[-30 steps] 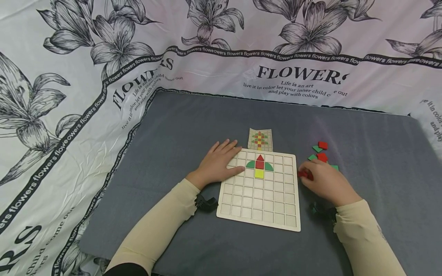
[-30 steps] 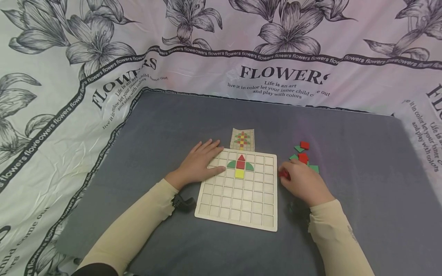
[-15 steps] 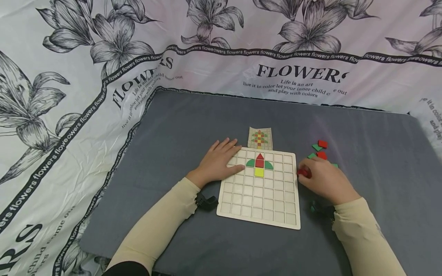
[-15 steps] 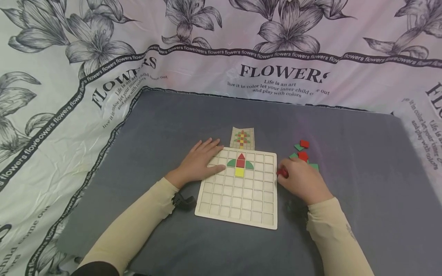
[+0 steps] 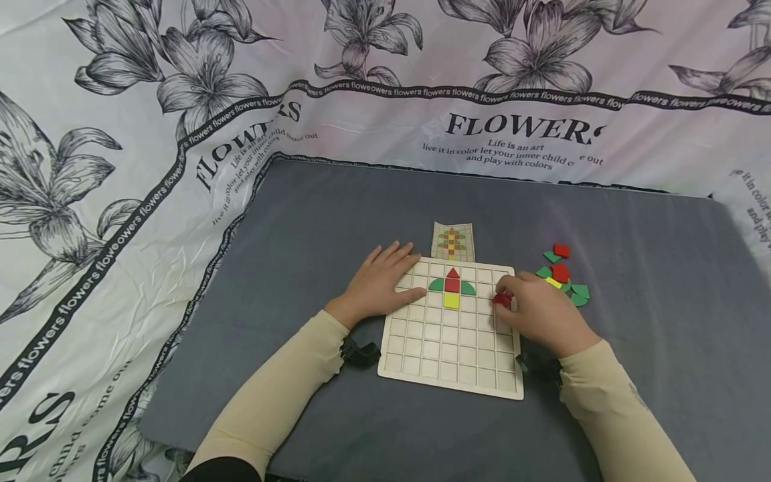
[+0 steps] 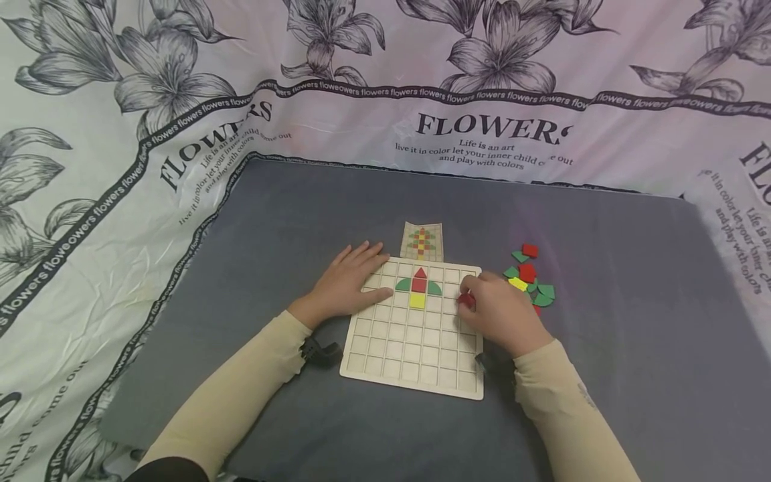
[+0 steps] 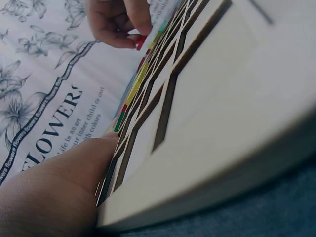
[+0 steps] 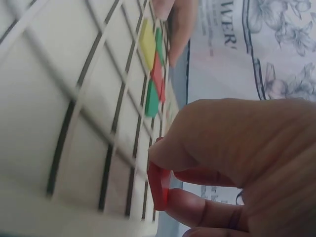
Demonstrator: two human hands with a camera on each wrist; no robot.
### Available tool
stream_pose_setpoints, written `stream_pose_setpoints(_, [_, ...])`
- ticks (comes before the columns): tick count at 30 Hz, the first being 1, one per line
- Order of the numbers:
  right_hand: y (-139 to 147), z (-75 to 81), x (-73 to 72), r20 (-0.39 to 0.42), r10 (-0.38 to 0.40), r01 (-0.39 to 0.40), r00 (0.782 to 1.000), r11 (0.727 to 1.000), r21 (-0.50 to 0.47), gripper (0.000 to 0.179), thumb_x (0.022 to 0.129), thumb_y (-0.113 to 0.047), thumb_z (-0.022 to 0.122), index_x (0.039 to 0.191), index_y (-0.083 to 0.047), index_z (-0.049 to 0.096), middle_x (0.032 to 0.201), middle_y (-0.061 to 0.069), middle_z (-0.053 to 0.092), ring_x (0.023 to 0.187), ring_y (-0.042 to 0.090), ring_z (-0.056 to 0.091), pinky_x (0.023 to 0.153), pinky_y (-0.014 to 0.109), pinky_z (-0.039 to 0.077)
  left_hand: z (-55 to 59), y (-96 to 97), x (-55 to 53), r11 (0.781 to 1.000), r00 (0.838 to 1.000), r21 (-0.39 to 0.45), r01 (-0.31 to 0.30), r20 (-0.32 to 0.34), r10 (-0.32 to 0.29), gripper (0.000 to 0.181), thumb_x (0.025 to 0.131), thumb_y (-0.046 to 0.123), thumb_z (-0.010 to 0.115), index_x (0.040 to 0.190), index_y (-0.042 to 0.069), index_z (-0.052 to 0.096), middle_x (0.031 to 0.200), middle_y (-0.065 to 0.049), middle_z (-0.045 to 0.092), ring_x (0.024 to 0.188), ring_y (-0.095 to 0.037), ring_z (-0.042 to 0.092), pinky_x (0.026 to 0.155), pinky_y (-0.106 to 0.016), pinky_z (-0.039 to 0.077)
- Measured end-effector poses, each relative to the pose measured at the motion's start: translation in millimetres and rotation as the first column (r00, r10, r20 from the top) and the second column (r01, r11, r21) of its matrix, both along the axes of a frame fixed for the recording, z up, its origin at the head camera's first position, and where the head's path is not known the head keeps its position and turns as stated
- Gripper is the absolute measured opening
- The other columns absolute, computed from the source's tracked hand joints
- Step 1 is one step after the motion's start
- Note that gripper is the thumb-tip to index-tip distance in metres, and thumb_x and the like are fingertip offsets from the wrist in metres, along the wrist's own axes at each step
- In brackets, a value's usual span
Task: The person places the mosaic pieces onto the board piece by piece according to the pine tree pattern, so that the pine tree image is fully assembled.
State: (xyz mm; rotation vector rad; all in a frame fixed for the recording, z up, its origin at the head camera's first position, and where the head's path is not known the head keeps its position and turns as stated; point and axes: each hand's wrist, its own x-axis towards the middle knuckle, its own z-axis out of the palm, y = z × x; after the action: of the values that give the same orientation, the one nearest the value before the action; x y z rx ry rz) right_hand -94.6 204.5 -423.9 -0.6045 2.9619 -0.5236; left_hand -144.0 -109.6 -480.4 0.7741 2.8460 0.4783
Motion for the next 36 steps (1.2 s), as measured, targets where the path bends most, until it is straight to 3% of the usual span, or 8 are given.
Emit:
stream_pose_setpoints(5, [-15, 1.0, -3.6, -0.021, 0.040, -0.041, 0.999, 0.999, -0.026, 0.018, 0.087, -0.018, 0.079, 0.101, -0.008, 0.075, 0.093, 0.006, 0.069, 0.077, 0.020, 0.061, 0.067, 0.039, 0.057, -1.1, -0.9, 0.7, 1.000, 1.000, 0.007, -0.004, 0.005, 0.004, 0.080, 0.103, 0.069, 0.049, 0.167, 0.025, 0.032, 0.176, 0.000, 0.020, 0.164, -0.020, 0.009, 0.133, -0.044, 0.000])
stream_pose_setpoints(15, [-43, 6.1, -8.1, -0.047, 0.106, -0.108, 0.993, 0.993, -0.042, 0.011, 0.089, -0.019, 0.079, 0.097, -0.012, 0.075, 0.091, 0.002, 0.067, 0.068, 0.014, 0.056, 0.060, 0.033, 0.051, -2.9, 2.0, -2.7, 1.000, 1.000, 0.002, -0.001, 0.003, 0.001, 0.080, 0.102, 0.071, 0.046, 0.167, 0.026, 0.033, 0.176, 0.000, 0.020, 0.164, -0.020, 0.008, 0.133, -0.044, -0.001])
stream_pose_setpoints(22, [-59, 5.3, -12.9, -0.049, 0.159, -0.162, 0.986, 0.984, -0.078, 0.011, 0.089, -0.015, 0.079, 0.098, -0.011, 0.077, 0.092, 0.002, 0.068, 0.071, 0.013, 0.057, 0.063, 0.033, 0.054, -0.4, 1.5, -7.4, 1.000, 1.000, 0.002, -0.001, -0.012, 0.001, 0.081, 0.102, 0.072, 0.047, 0.167, 0.025, 0.034, 0.175, 0.001, 0.020, 0.164, -0.019, 0.009, 0.133, -0.043, -0.002])
stream_pose_setpoints(36, [-83, -6.1, -15.8, -0.062, 0.250, -0.255, 0.966, 0.962, -0.095, 0.007, 0.090, -0.016, 0.081, 0.095, -0.014, 0.077, 0.091, 0.000, 0.068, 0.075, 0.013, 0.060, 0.069, 0.034, 0.057, -2.2, -1.7, -0.2, 1.000, 1.000, 0.001, -0.005, -0.004, 0.005, 0.080, 0.102, 0.071, 0.048, 0.167, 0.025, 0.035, 0.175, 0.000, 0.021, 0.164, -0.021, 0.010, 0.133, -0.044, 0.000])
